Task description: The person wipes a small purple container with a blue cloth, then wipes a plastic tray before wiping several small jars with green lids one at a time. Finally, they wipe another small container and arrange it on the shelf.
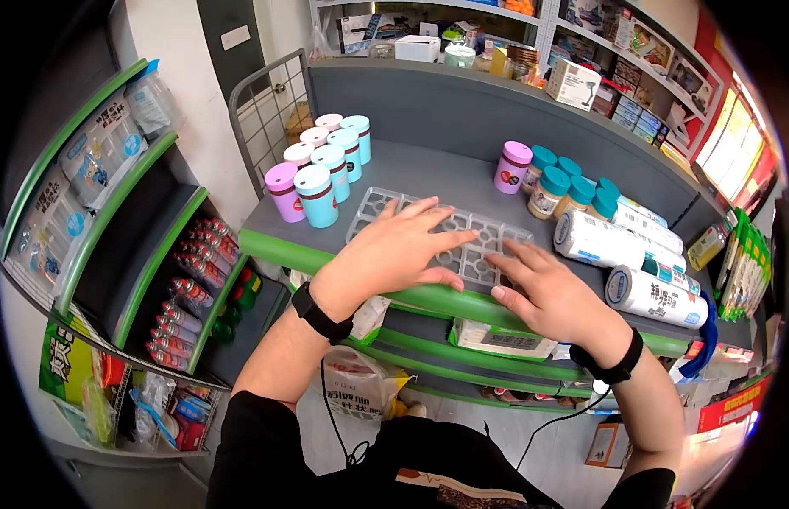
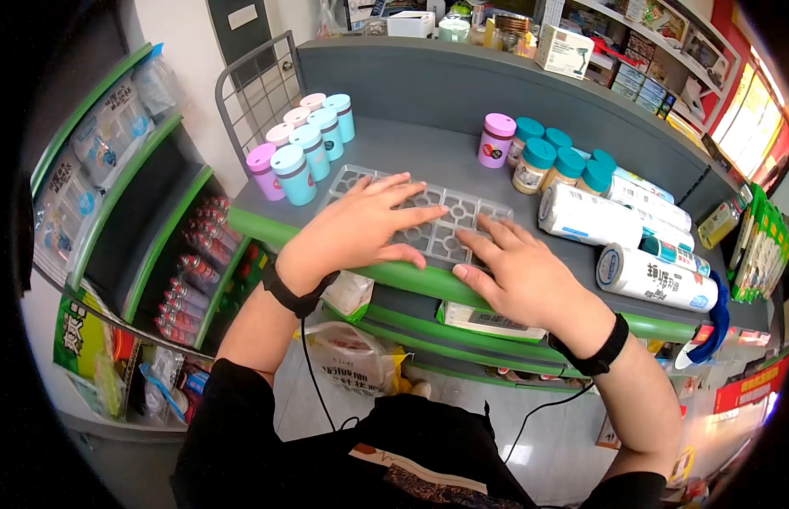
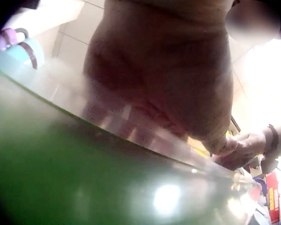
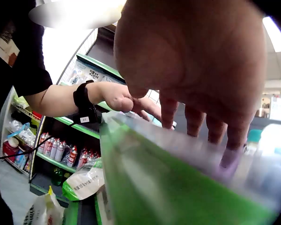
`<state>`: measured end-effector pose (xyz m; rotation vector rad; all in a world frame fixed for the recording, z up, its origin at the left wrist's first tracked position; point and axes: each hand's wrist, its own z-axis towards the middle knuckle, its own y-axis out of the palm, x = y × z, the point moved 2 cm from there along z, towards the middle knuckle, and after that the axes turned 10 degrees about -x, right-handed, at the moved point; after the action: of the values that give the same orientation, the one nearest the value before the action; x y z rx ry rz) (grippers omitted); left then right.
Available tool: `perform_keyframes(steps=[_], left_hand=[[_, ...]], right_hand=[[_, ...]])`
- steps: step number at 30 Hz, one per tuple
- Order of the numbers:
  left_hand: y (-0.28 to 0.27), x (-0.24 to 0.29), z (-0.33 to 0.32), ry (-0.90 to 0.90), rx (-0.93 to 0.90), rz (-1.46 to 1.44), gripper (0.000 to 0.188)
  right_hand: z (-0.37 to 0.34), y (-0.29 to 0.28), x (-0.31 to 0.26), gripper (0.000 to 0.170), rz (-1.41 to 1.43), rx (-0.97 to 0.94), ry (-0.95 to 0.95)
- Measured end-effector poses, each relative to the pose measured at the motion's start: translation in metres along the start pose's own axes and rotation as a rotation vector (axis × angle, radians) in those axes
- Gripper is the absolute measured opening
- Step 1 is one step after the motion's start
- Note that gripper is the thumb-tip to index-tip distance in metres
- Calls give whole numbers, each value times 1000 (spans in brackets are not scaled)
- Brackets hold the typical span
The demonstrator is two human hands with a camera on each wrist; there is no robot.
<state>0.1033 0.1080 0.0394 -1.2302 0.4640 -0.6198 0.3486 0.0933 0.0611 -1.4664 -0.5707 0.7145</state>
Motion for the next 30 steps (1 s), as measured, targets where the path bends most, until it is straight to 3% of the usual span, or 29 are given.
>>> perform_keyframes(steps=[2,8,30], left_hand=[[7,-3,-8,-76,7,63,65],[14,10,-43,-258,90,48,59],[16,7,-43,-293,108,36,63]], right_hand=[[8,6,-1,52,-67,-103,24],[26,13,-10,55,-117,-84,107],[31,22,-5,61,-34,-31,124]])
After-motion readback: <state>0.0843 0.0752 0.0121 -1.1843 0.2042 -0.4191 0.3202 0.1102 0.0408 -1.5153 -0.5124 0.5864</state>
